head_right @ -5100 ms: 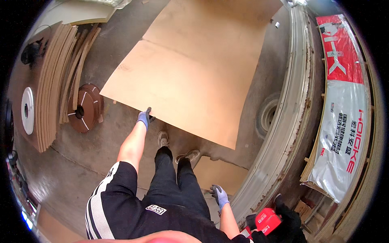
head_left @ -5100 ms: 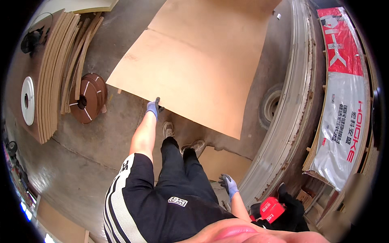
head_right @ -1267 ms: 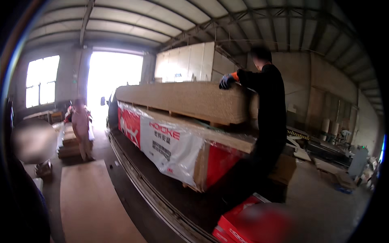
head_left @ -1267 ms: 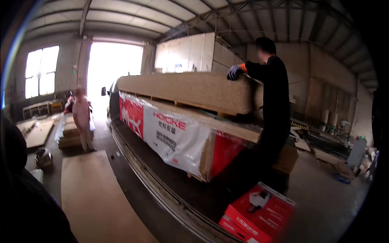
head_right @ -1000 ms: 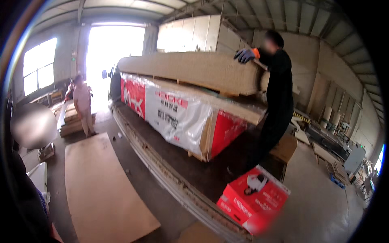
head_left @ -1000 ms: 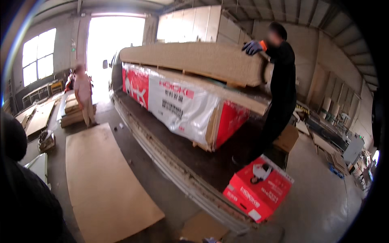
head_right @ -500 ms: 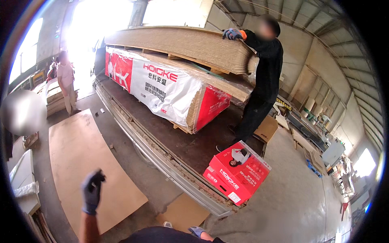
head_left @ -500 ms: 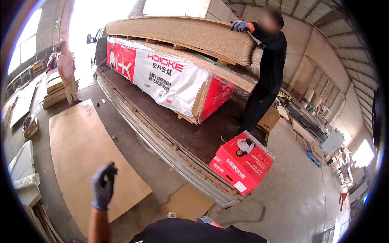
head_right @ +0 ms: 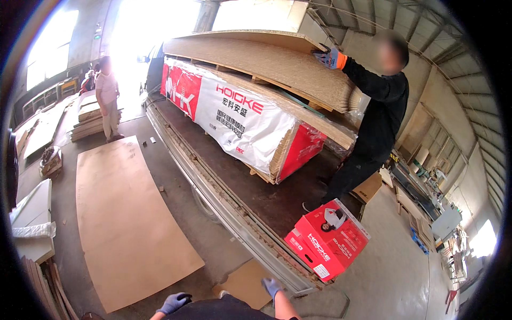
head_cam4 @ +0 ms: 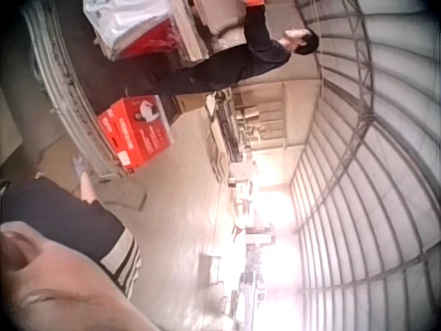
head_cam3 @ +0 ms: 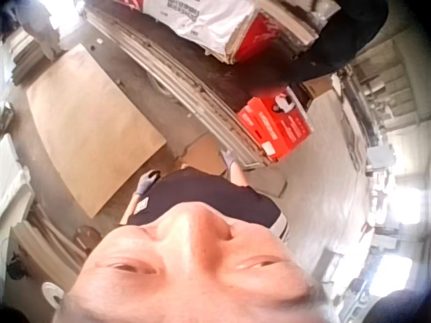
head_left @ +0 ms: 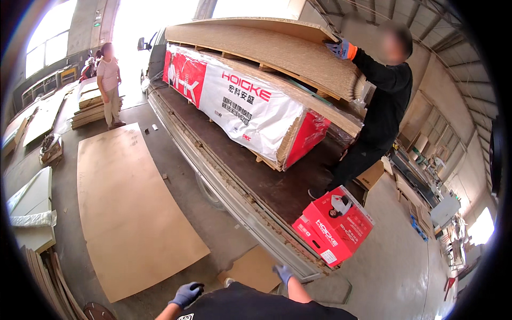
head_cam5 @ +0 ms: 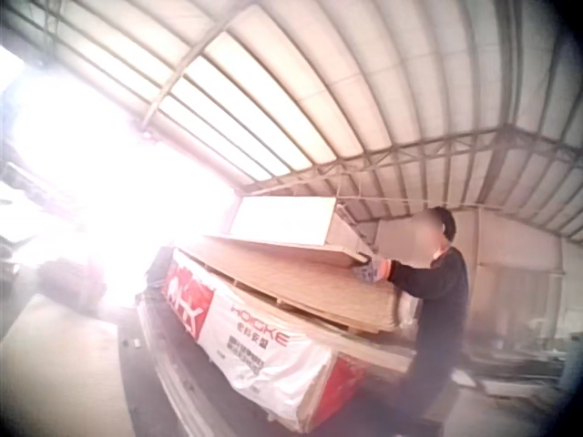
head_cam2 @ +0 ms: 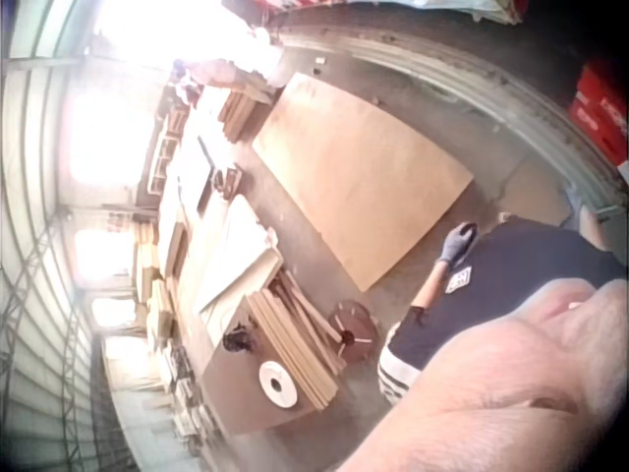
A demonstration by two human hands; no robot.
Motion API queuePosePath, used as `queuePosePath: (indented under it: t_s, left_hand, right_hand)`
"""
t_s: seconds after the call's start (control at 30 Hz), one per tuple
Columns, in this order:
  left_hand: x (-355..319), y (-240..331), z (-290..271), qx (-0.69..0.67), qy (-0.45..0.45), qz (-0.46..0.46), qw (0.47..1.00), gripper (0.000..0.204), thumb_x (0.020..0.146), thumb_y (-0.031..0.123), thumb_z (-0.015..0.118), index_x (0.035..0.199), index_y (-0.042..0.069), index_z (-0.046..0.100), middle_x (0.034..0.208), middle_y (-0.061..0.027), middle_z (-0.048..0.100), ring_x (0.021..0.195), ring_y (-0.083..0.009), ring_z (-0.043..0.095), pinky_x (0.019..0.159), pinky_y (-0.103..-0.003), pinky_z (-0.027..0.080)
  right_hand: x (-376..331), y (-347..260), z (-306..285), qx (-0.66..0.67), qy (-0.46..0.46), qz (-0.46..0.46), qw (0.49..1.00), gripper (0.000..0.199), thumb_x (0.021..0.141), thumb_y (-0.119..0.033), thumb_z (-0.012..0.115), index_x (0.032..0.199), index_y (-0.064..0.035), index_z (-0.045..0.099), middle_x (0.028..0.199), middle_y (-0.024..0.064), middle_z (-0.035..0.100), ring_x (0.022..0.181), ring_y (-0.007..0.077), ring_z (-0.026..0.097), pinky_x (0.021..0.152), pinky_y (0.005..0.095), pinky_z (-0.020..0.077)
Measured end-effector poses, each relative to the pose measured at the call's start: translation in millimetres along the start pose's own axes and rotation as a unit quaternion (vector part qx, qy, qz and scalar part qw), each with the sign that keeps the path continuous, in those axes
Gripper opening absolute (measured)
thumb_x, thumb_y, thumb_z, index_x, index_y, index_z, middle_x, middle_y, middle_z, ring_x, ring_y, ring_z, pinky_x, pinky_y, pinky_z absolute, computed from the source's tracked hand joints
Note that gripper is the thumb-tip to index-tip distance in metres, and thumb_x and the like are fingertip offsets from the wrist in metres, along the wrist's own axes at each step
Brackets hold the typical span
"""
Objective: The person organizes a wooden frame on the floor, walks across a warehouse to put on gloves, and then assists other people in unloading large wooden boards from the back of a truck.
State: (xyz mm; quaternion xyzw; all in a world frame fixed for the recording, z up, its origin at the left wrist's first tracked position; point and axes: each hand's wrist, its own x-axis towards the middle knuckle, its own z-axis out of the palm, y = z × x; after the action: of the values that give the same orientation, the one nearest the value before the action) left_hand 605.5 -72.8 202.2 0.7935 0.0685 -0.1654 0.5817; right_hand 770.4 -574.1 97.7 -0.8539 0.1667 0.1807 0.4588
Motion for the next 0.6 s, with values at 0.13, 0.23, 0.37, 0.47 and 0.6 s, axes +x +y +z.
queuePosePath:
  t_s: [0.13,0.23,0.37,0.47,0.6]
  left_hand:
    - [47,31,-42,-0.022,0.077,0.036,0.996,0.032,0.091,0.031,0.063,0.114,0.010,0.071,0.106,-0.0108,0.073,0.097,-0.0223,0.069,0.088,-0.034,0.052]
    - [82,56,-61,-0.042,0.111,0.049,0.992,0.032,0.092,0.028,0.063,0.115,0.007,0.070,0.106,-0.0117,0.073,0.098,-0.0213,0.069,0.089,-0.033,0.052]
    - [103,91,-53,-0.123,0.141,0.047,0.981,0.031,0.092,0.023,0.062,0.115,0.004,0.070,0.103,-0.0103,0.074,0.092,-0.0173,0.070,0.084,-0.031,0.054]
    - [118,79,-38,-0.161,0.162,0.026,0.973,0.031,0.092,0.021,0.061,0.116,0.002,0.069,0.100,-0.0098,0.074,0.088,-0.0157,0.070,0.081,-0.029,0.054]
    - [144,44,7,-0.231,0.153,-0.009,0.961,0.029,0.093,0.016,0.058,0.115,-0.001,0.067,0.095,-0.0097,0.073,0.083,-0.0154,0.069,0.076,-0.028,0.054]
  right_hand:
    - [24,-262,-37,0.019,0.132,-0.300,0.945,0.033,0.095,-0.028,0.062,0.115,-0.0027,0.067,0.090,0.0122,0.073,0.083,0.0257,0.070,0.079,0.0367,0.0542]
    - [-10,-459,-91,0.008,0.232,-0.520,0.822,0.040,0.089,-0.013,0.065,0.127,-0.0009,0.059,0.120,0.0218,0.064,0.111,0.0323,0.064,0.096,0.0388,0.0489]
    - [-48,-642,-174,0.001,0.346,-0.599,0.722,0.051,0.091,-0.027,0.065,0.132,0.0000,0.055,0.135,0.0234,0.054,0.128,0.0384,0.050,0.107,0.0461,0.0393]
    - [-79,-742,-241,-0.084,0.552,-0.694,0.455,0.067,0.086,-0.031,0.071,0.142,-0.0029,0.045,0.142,0.0210,0.050,0.131,0.0392,0.047,0.110,0.0472,0.0369]
    - [-105,-829,-358,-0.125,0.638,-0.649,0.394,0.083,0.083,-0.047,0.073,0.146,-0.0046,0.040,0.144,0.0224,0.047,0.134,0.0414,0.044,0.113,0.0465,0.0340]
